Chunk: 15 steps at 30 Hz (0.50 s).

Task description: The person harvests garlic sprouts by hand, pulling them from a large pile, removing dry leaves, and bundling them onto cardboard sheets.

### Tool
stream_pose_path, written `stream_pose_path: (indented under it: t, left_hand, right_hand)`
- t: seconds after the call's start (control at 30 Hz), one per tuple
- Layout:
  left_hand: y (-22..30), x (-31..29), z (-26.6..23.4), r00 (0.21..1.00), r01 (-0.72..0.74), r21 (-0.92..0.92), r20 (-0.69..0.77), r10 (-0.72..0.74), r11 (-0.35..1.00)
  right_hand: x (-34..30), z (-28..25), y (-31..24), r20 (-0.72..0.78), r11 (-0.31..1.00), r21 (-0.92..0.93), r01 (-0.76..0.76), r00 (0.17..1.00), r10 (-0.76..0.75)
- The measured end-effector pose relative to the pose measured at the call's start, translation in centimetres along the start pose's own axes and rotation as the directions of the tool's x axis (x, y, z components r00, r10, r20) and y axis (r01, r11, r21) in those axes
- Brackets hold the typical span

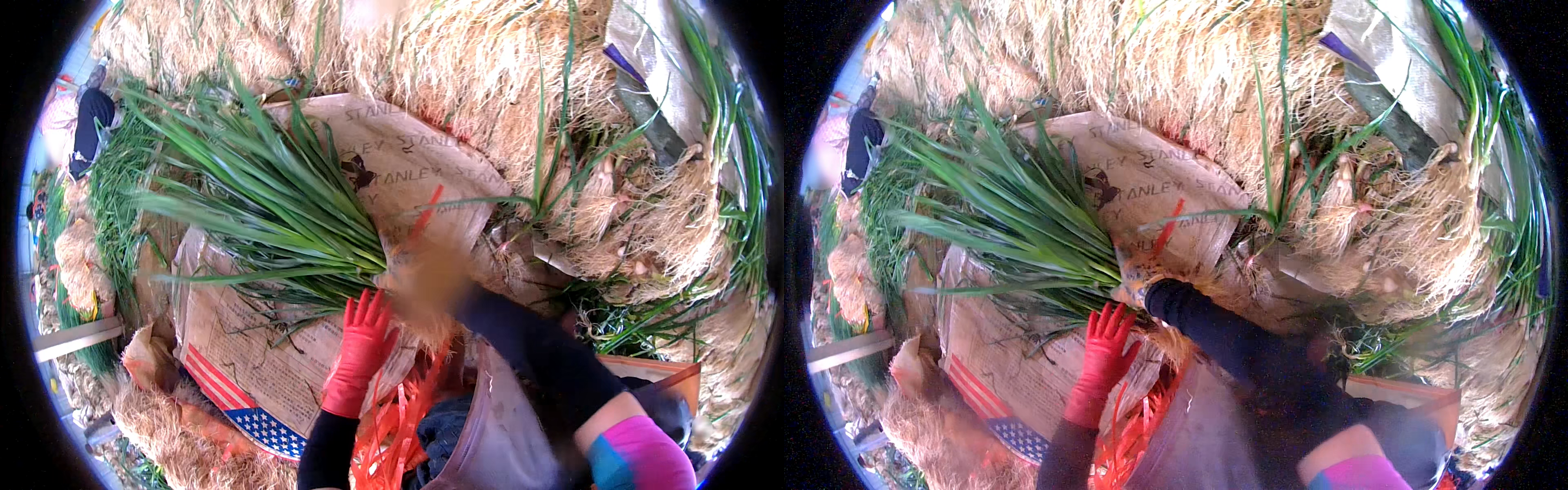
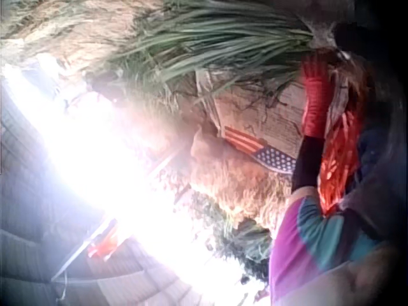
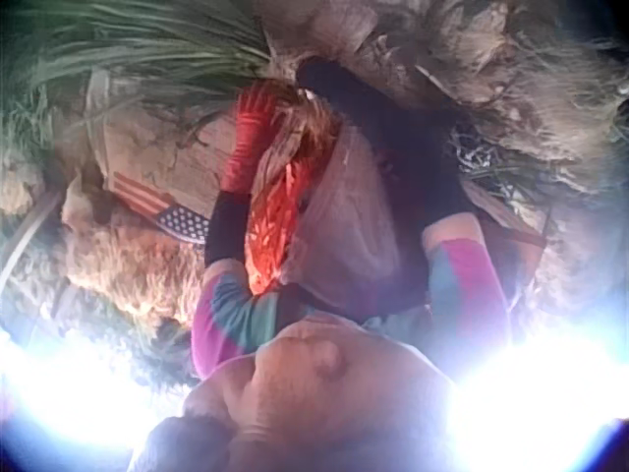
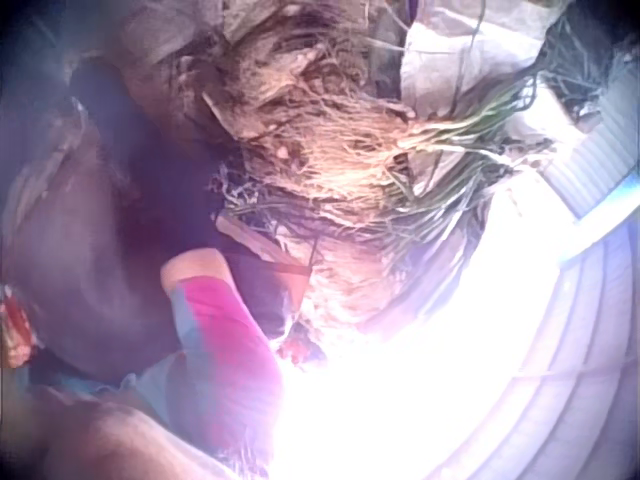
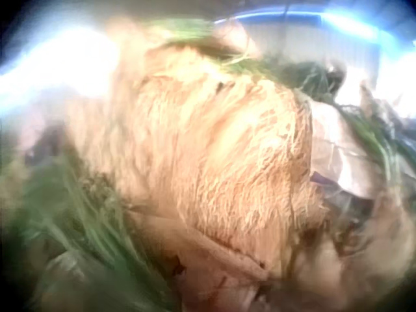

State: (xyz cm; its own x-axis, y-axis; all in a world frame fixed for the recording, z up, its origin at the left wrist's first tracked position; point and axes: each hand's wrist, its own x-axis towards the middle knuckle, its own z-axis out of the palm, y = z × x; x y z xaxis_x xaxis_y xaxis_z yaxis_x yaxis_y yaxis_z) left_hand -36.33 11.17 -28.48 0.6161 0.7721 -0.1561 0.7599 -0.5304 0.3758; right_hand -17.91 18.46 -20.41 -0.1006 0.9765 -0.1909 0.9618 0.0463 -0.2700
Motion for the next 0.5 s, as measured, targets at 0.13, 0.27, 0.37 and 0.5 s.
stream_pose_path:
  t: [0.13,0.27,0.37,0.5]
  left_hand:
    - [1.8,-1.9,1.4,0.989,0.141,-0.101,-0.018,-0.143,0.985]
    - [1.6,0.1,-0.9,0.988,0.059,-0.264,-0.124,-0.095,0.963]
    - [1.9,2.2,-3.6,0.979,-0.113,-0.184,-0.188,0.078,0.976]
    - [0.9,6.4,-4.6,0.946,-0.321,0.097,-0.020,0.325,0.942]
  right_hand:
    - [1.6,-0.8,0.1,0.335,0.966,0.250,-0.060,0.942,-0.028]
    - [5.4,3.2,4.9,0.411,0.830,0.554,-0.070,0.890,-0.199]
    - [6.6,5.8,10.4,0.303,0.560,0.806,-0.191,0.947,-0.112]
    - [6.6,4.2,16.9,0.286,0.555,0.816,-0.164,0.948,-0.141]
